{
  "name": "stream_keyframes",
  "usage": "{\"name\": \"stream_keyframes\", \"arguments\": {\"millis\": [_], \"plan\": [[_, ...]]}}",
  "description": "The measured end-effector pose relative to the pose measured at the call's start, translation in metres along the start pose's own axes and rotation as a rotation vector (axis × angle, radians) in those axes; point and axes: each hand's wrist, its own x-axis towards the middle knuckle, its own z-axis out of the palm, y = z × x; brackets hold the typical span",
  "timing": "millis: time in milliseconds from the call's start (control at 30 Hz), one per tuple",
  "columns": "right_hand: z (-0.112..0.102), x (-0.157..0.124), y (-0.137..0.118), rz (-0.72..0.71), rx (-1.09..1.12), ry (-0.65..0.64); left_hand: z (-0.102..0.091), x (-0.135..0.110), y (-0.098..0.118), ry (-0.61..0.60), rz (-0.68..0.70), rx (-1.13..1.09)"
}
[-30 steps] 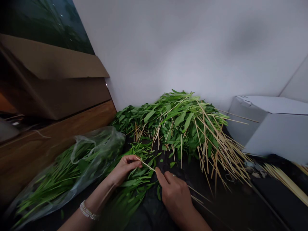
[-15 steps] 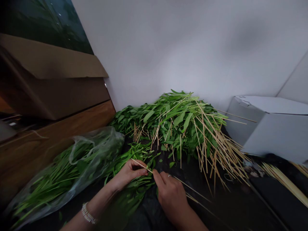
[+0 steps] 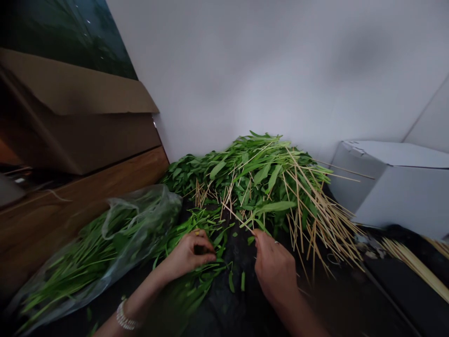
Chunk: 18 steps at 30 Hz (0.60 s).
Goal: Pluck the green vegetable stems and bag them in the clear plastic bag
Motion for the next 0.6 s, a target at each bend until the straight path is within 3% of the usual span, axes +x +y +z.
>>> {"name": "stream_keyframes", "arguments": {"millis": [133, 300, 367, 533, 600], "plan": [[-0.001, 0.001, -0.003, -0.018, -0.003, 0.017, 0.000, -0.003, 0.003, -0.055, 0.056, 0.213], [-0.003, 0.004, -0.005, -0.045, 0.025, 0.019, 0.000, -0.002, 0.002, -0.056, 0.085, 0.131], [-0.004, 0.004, -0.006, -0.037, 0.038, 0.011, 0.000, 0.001, -0.003, 0.028, 0.068, 0.042], [-0.004, 0.004, -0.008, -0.018, 0.045, 0.003, -0.003, 0.005, -0.014, 0.407, -0.013, 0.062], [-0.004, 0.004, -0.008, -0.025, 0.040, 0.001, -0.004, 0.005, -0.013, 0.434, 0.002, 0.081]]}}
